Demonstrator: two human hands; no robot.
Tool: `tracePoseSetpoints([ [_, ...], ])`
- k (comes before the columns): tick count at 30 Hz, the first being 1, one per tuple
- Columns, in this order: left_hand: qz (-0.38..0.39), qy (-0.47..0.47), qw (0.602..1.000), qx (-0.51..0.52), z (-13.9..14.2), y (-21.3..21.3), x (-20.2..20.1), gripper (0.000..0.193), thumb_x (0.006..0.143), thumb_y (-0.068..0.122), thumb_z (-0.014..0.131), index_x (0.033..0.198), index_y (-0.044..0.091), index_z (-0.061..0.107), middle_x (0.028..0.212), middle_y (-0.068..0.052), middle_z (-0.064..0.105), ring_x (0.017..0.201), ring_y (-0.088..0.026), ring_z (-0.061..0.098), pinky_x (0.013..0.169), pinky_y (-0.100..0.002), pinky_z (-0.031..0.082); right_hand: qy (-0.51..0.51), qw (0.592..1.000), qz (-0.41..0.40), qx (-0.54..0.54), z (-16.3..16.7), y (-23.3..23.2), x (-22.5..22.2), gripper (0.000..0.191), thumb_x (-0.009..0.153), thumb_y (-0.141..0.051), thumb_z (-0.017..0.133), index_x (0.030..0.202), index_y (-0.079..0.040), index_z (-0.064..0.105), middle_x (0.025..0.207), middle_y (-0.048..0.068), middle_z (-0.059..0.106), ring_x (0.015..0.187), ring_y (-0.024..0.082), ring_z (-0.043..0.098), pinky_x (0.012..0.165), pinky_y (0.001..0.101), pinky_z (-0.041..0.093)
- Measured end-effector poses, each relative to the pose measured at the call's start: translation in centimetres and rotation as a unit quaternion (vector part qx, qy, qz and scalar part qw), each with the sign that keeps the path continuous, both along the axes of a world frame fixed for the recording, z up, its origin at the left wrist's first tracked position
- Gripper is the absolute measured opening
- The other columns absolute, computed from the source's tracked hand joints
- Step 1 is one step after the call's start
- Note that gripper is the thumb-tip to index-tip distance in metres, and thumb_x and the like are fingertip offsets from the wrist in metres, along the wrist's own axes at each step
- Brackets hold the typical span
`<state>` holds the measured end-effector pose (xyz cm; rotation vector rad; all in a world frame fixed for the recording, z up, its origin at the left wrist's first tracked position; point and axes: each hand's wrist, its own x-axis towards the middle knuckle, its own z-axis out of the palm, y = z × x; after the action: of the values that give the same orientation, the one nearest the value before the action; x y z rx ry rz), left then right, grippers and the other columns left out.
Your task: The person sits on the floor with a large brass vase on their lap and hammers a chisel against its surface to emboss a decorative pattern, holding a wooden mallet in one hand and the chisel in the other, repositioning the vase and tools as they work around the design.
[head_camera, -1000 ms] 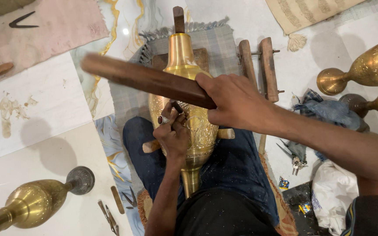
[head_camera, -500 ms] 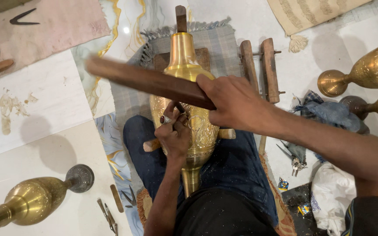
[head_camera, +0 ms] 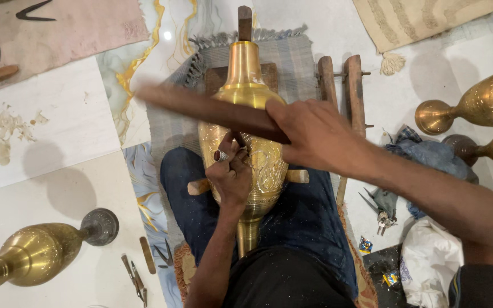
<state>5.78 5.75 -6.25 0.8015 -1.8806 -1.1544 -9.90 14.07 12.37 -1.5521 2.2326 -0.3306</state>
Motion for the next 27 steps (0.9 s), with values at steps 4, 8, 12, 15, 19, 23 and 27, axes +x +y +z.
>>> tracePoseSetpoints([
  [4,0.007,0.018,0.999,-0.047,-0.2,-0.1,0.2,0.027,0.093,-0.007,0.053,0.112,-0.013,0.071,0.106,-0.026,0.077,0.078,-0.022,0.080,0.069,-0.028,0.066,-0.030,1.000,-0.010,-0.001,-0.1,0.5,-0.3,0.033,0.071,-0.007,0.069,0.099,-0.002,0.052,0.059,0.016,0.059,0.054,0.036,0.063,0.053,0.0501,0.048],
  [8,0.009,0.004,0.999,-0.041,-0.2,0.0,0.2,0.027,0.091,-0.007,0.053,0.109,-0.012,0.073,0.091,-0.020,0.078,0.078,-0.021,0.080,0.071,-0.029,0.066,0.092,0.981,0.127,-0.115,-0.1,0.9,-0.7,0.043,0.061,-0.011,0.072,0.099,0.001,0.054,0.062,0.015,0.060,0.056,0.036,0.063,0.053,0.0514,0.048],
  [12,0.003,0.022,0.999,-0.030,-0.2,0.2,0.1,0.018,0.098,-0.005,0.056,0.102,-0.011,0.073,0.101,-0.021,0.078,0.080,-0.022,0.080,0.070,-0.029,0.064,0.036,0.999,0.030,-0.002,-0.2,0.4,-0.2,0.037,0.070,-0.010,0.069,0.102,0.000,0.053,0.067,0.017,0.062,0.060,0.038,0.065,0.056,0.0519,0.049],
  [15,0.010,0.026,0.999,-0.034,-0.2,0.2,0.0,0.017,0.099,-0.003,0.060,0.103,-0.010,0.075,0.092,-0.017,0.078,0.078,-0.021,0.080,0.070,-0.029,0.064,-0.003,1.000,0.009,-0.022,-0.1,-0.1,0.3,0.036,0.070,-0.012,0.070,0.099,0.000,0.053,0.068,0.019,0.063,0.068,0.042,0.065,0.061,0.0532,0.049],
  [19,0.013,0.037,0.999,-0.032,-0.1,0.3,0.1,0.026,0.096,-0.004,0.055,0.112,-0.013,0.072,0.093,-0.019,0.078,0.073,-0.019,0.078,0.066,-0.026,0.062,0.020,1.000,0.011,0.011,0.5,0.1,0.1,0.037,0.068,-0.011,0.070,0.101,-0.002,0.056,0.069,0.018,0.065,0.067,0.039,0.067,0.061,0.0528,0.050],
  [23,0.013,0.029,0.998,0.052,0.0,-0.1,0.3,0.022,0.090,-0.006,0.062,0.106,-0.009,0.077,0.102,-0.014,0.075,0.076,-0.021,0.080,0.068,-0.031,0.065,0.070,0.989,0.008,0.133,-0.4,1.4,-1.2,0.032,0.070,-0.009,0.068,0.100,-0.005,0.057,0.071,0.014,0.066,0.065,0.033,0.069,0.062,0.0498,0.054],
  [27,0.058,0.195,0.936,0.288,-0.9,-1.6,3.4,0.044,0.090,-0.010,0.066,0.133,-0.004,0.054,0.108,-0.019,0.072,0.082,-0.024,0.077,0.072,-0.036,0.066,-0.078,0.983,-0.140,-0.094,-6.4,4.1,-1.4,0.043,0.072,-0.008,0.073,0.113,0.000,0.060,0.081,0.014,0.067,0.070,0.025,0.066,0.064,0.0429,0.054],
])
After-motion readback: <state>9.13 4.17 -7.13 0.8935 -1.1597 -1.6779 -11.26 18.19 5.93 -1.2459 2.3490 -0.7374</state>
